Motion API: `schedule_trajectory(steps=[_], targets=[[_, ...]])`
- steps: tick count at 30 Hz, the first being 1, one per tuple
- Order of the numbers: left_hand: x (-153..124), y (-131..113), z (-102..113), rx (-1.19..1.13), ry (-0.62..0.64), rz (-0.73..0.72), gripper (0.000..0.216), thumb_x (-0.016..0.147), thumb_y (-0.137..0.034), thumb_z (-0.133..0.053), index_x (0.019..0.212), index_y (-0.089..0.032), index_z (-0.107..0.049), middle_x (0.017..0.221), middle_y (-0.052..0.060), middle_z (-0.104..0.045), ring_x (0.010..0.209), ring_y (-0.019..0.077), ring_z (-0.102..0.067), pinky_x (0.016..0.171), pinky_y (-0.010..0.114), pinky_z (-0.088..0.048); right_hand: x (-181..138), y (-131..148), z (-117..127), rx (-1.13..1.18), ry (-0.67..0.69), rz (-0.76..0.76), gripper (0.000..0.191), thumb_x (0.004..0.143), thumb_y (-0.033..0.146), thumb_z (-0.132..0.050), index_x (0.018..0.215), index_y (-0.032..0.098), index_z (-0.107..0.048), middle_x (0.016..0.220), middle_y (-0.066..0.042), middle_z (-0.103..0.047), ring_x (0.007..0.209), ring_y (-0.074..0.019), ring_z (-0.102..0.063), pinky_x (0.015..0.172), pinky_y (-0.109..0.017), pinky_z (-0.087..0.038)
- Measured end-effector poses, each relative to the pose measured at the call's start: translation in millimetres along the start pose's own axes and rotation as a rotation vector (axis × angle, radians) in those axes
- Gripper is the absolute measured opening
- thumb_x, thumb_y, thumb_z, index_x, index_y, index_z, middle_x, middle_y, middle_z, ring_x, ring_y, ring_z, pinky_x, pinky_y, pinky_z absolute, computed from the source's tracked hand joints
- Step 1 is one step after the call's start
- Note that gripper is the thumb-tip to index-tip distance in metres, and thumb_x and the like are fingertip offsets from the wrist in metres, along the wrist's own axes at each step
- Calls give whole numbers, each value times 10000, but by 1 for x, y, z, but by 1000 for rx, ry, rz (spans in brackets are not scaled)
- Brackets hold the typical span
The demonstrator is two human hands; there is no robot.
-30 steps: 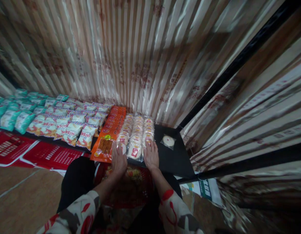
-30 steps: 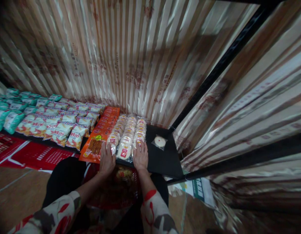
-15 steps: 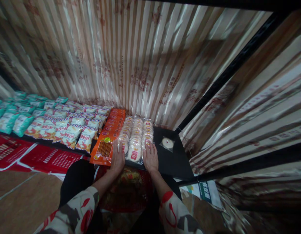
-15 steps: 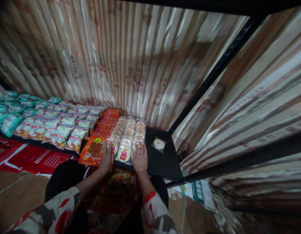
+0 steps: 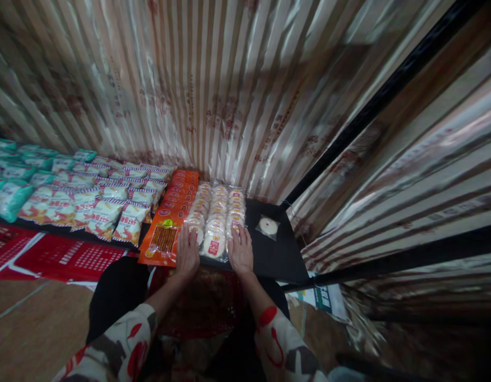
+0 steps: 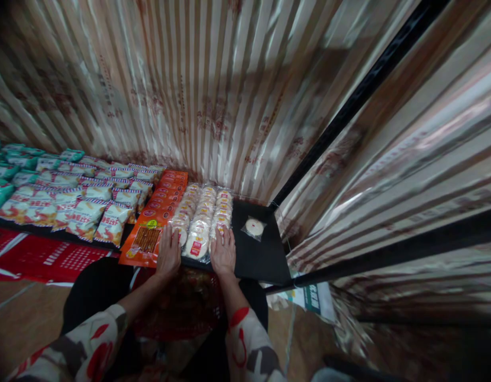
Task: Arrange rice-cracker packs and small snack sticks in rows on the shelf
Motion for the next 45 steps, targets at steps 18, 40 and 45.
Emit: schedule_trajectory(steps=[18,40,45], targets=[[-10,-56,6,24,56,-222,471,884,-216,-445,1350,-148,-456,1508,148,-259,1418,305,-131,1128,530,-234,0,0,-1,2,31,-15,455,938,270,-315,1362,173,-448,1475,-78,-356,1380,-255,-200,1064,-448,-317],[8,-69,-2,26,109,-201,492,890,-279,-440,1369,-168,-437,1475,143,-324,1398,292,-221,1121,510,-230,0,0,5,-68,25,-68,490,950,290,-285,1426,192,-345,1521,-102,-267,1415,-252,-160,1071,-422,-264],[9,-76,-2,36,87,-228,502,884,-296,-455,1373,-182,-433,1484,138,-311,1406,298,-189,1121,511,-233,5,-3,5,-58,57,-106,498,956,300,-270,1445,218,-306,1537,-102,-224,1424,-257,-127,1067,-437,-271]])
Point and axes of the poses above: each hand's wrist, its own x-axis towards the middle knuckle, its own z-axis out of the back of the hand, y = z × x, the point moved 10 cm from there along x, towards the middle knuckle
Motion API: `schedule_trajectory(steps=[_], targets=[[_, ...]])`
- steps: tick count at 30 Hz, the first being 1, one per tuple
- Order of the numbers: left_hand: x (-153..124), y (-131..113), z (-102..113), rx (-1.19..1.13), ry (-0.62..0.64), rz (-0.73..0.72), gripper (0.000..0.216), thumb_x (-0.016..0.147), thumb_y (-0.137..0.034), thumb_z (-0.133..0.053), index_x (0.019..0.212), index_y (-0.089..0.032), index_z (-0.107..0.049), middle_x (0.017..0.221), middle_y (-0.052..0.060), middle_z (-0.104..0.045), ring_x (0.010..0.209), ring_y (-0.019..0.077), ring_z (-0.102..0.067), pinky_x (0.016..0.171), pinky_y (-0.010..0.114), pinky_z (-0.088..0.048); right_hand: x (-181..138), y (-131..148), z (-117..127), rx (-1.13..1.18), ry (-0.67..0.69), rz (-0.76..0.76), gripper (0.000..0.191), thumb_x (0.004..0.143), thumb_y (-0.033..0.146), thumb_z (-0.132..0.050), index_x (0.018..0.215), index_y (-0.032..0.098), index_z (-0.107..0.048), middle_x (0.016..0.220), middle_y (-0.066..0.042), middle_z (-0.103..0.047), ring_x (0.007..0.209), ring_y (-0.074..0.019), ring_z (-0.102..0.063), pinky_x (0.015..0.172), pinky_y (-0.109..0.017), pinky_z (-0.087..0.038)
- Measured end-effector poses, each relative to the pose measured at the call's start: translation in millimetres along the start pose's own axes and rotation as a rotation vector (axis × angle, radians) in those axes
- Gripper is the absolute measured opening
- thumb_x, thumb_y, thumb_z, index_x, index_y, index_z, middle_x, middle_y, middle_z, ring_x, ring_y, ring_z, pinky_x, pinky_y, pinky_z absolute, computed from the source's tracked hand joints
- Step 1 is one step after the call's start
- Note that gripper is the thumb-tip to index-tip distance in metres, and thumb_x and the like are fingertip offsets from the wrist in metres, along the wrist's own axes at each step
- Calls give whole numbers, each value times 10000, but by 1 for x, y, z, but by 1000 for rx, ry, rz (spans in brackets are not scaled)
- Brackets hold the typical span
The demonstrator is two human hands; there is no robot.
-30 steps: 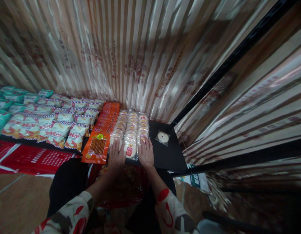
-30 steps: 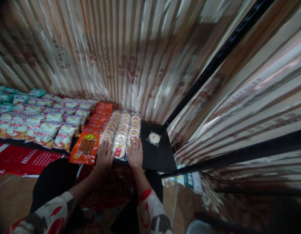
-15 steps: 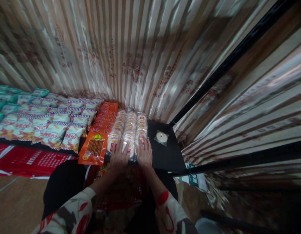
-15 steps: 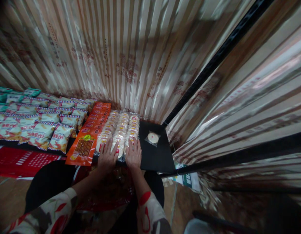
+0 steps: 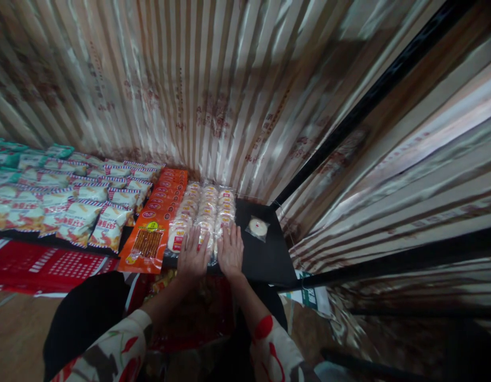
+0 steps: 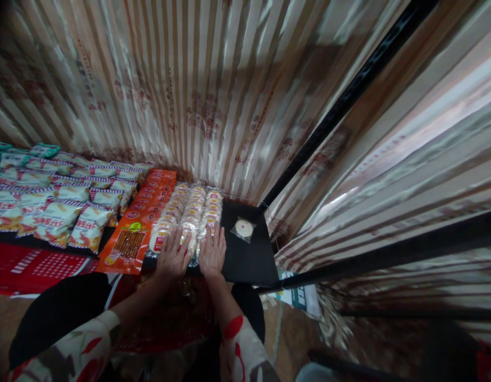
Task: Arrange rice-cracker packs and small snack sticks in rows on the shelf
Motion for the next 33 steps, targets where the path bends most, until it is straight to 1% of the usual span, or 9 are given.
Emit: schedule_trajectory(steps=[5,10,16,22,26,33], targets=[[1,-2,-7,-22,25,-15,496,878,-290,-457,1360,-174,-450,1478,142,-326,1398,296,-226,1122,502,-241,1,-1,-8,26,34,6,483,957,298,-274,1423,200,-356,1536,-104,-227,1420,-262,-140,1049,-428,-316],[1,-2,-13,11,61,-20,482,882,-296,-447,1341,-150,-474,1456,176,-358,1382,310,-266,1111,504,-260,2,0,-10,43,34,25,481,947,280,-298,1410,178,-382,1514,-106,-284,1414,-269,-160,1054,-435,-326],[1,-1,-13,7,64,-10,473,877,-298,-459,1328,-159,-489,1449,174,-374,1384,312,-263,1112,508,-259,3,1,-9,35,32,14,491,938,282,-312,1413,181,-376,1509,-94,-298,1411,-269,-165,1057,-439,-331],[2,-3,-13,29,86,-8,470,877,-290,-452,1323,-149,-494,1440,187,-389,1373,314,-292,1107,508,-271,2,2,-9,72,26,26,497,926,278,-327,1411,180,-378,1503,-96,-309,1400,-290,-187,1019,-452,-371],[1,-3,-14,29,71,-20,472,870,-286,-461,1319,-147,-499,1438,188,-392,1373,317,-291,1107,505,-272,3,1,-9,77,14,32,488,929,271,-325,1398,156,-397,1491,-111,-328,1400,-291,-185,1028,-460,-362],[-1,-2,-14,36,34,-27,487,864,-283,-468,1335,-163,-481,1454,171,-374,1382,312,-272,1109,496,-271,4,1,-10,95,-15,76,475,940,259,-307,1382,122,-412,1475,-123,-348,1402,-265,-176,1061,-456,-330]])
Point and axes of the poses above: each hand's wrist, its own x-axis towards the middle knuckle, its own z-axis out of the back of the hand, y = z × x, the point moved 10 cm from there along x, towards the middle knuckle
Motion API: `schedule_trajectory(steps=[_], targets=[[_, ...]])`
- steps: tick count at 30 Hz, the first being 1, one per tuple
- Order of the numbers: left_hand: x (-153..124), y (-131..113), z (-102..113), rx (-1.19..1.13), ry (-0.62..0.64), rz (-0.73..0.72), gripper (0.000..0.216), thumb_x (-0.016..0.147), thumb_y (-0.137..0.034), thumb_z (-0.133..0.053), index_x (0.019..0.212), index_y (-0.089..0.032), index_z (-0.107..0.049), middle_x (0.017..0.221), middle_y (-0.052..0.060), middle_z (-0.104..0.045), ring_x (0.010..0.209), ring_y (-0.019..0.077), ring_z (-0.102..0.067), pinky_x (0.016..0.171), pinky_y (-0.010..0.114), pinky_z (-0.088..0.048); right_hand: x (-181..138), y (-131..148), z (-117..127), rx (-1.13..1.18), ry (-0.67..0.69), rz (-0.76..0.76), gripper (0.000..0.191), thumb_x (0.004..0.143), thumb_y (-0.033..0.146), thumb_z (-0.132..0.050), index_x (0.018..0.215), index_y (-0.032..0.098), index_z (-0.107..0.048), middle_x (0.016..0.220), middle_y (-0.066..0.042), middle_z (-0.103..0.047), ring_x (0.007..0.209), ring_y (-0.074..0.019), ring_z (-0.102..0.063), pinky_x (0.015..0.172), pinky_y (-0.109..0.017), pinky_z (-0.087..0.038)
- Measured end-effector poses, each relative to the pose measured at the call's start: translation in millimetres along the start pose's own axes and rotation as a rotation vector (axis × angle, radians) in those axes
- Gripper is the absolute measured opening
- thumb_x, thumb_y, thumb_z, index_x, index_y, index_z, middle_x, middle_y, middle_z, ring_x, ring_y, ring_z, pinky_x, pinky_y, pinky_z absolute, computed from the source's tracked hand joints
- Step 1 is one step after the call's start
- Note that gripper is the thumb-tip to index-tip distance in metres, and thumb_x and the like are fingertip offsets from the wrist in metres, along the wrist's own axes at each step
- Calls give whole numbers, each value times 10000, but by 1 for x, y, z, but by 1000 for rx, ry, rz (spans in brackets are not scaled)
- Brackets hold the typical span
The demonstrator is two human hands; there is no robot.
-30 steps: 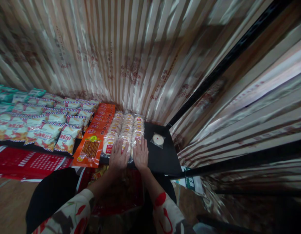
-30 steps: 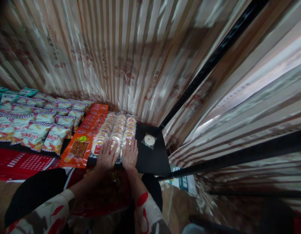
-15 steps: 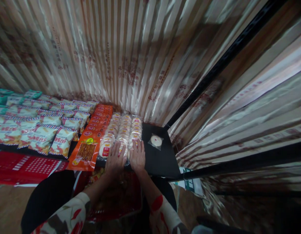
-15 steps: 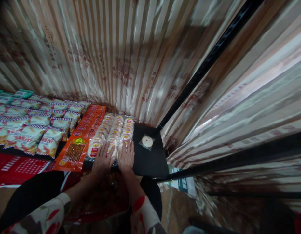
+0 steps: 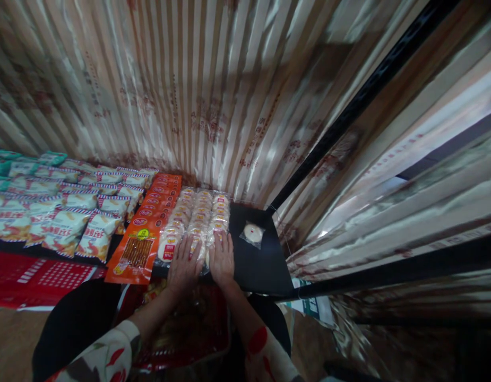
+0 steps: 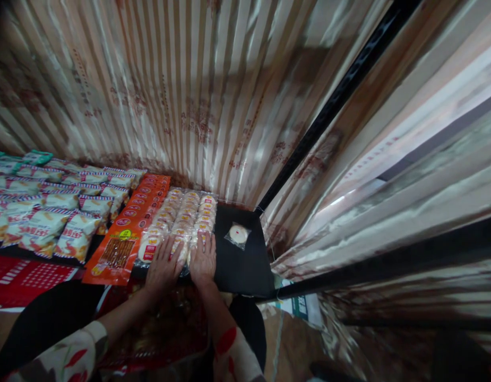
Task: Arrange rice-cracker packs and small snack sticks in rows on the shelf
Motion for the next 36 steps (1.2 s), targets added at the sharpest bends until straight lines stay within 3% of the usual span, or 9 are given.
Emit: schedule_trajectory(steps=[5,9,14,19,25,36], targets=[[-1,-2,4,19,-41,-20,495,865,-289,-472,1342,-157,-472,1451,176,-374,1386,303,-267,1109,485,-274,-1,-2,1,33,-13,11,462,945,248,-291,1377,153,-424,1455,-107,-387,1393,-248,-213,1065,-452,-317],[6,-4,13,27,-35,-10,488,868,-316,-470,1334,-171,-484,1459,165,-363,1388,299,-263,1113,486,-261,4,-8,7,1,25,-64,469,943,301,-304,1392,218,-409,1512,-76,-296,1411,-291,-152,1062,-483,-293],[29,-6,19,38,14,34,493,868,-375,-471,1322,-183,-504,1457,161,-370,1380,299,-282,1118,472,-254,28,-7,14,-39,127,-76,490,955,319,-283,1426,203,-351,1544,-80,-211,1428,-281,-93,1091,-462,-249],[54,0,6,84,65,91,500,888,-380,-427,1346,-184,-471,1471,149,-351,1389,287,-266,1124,468,-232,51,-11,9,-41,180,-97,483,963,320,-277,1424,200,-354,1548,-103,-184,1434,-268,-66,1098,-448,-240],[60,5,-7,102,108,92,501,881,-370,-434,1334,-163,-487,1451,152,-383,1372,298,-298,1128,468,-214,55,-21,-13,-27,245,-133,490,963,329,-285,1430,189,-341,1551,-120,-160,1429,-253,-118,1099,-408,-260],[63,4,-4,76,122,90,483,883,-334,-422,1314,-133,-507,1398,170,-456,1327,324,-367,1092,482,-278,60,-18,-18,60,163,-66,492,959,315,-293,1409,133,-369,1535,-142,-210,1426,-236,-138,1125,-401,-247]])
Point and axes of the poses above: each hand's wrist, its own x-axis towards the middle knuckle, its own z-axis out of the back of the hand, y = z × x, the point moved 10 cm from there along x, towards the middle knuckle
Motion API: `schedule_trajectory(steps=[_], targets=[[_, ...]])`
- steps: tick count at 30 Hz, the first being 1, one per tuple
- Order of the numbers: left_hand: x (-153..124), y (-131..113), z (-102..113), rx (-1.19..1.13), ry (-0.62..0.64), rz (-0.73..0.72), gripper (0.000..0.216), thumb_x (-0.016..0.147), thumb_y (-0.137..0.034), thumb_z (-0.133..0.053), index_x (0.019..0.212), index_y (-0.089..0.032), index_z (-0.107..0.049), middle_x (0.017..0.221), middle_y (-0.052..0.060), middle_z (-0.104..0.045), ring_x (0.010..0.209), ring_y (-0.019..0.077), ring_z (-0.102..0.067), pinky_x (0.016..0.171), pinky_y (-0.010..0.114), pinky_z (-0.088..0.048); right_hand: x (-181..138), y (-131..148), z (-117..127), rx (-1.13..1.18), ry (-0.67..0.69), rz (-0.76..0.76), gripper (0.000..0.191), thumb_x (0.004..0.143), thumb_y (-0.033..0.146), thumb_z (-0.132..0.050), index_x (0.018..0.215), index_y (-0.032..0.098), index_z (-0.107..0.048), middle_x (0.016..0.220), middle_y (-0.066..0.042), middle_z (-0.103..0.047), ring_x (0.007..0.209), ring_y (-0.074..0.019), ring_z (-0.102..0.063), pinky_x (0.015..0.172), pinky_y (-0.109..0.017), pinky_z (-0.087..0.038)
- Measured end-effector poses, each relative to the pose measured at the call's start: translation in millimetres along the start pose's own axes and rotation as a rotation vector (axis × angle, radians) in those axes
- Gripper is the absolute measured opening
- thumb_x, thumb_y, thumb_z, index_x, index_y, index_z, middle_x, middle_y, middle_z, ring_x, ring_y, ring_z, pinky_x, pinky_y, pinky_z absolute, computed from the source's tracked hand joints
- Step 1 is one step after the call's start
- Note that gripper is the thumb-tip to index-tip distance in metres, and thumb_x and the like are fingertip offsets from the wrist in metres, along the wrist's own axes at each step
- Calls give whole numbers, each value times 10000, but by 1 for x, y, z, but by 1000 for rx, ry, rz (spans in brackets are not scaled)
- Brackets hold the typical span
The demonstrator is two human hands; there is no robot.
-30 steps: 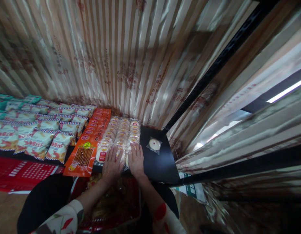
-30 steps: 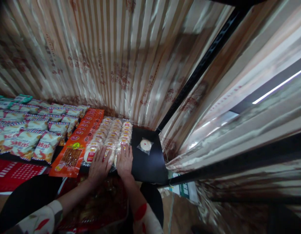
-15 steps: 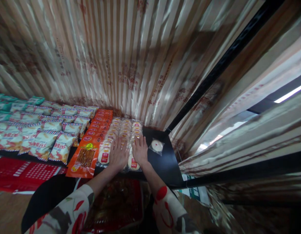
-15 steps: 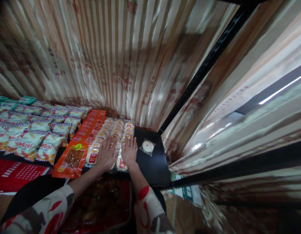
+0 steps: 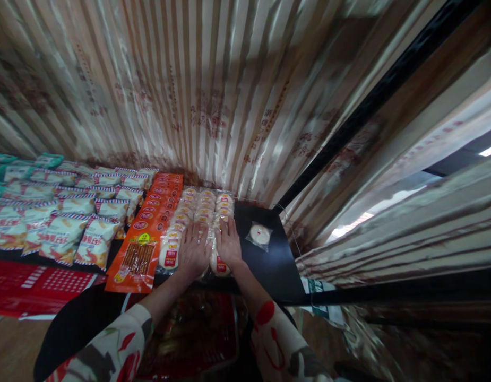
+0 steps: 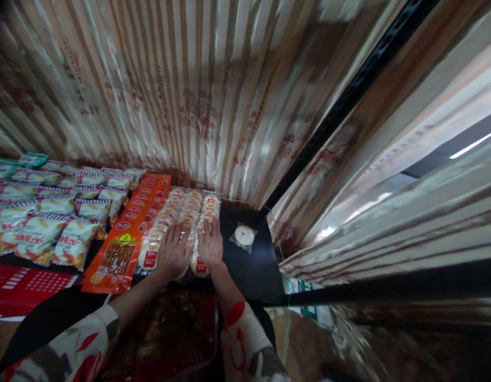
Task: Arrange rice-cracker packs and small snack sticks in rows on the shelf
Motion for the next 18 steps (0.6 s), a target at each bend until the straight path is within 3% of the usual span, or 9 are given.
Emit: schedule_trajectory(steps=[9,18], targets=[[-1,-2,4,-8,-65,-27,469,890,-334,-412,1296,-126,-519,1373,170,-485,1302,333,-395,1068,486,-306,1,1,1,-5,-65,40,472,954,299,-309,1382,128,-412,1517,-141,-261,1416,-230,-179,1122,-394,-260],[0,-1,1,-20,-45,-29,467,887,-332,-410,1284,-117,-531,1379,179,-476,1310,336,-384,1077,493,-298,0,0,3,-3,-84,29,468,955,320,-310,1375,147,-426,1515,-125,-273,1406,-224,-206,1108,-396,-286]])
Point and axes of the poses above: each hand's wrist, its own x-axis towards the middle knuckle, its own z-axis out of the back of the hand, y = z × x, the point moved 10 cm from there along x, towards the middle knuckle
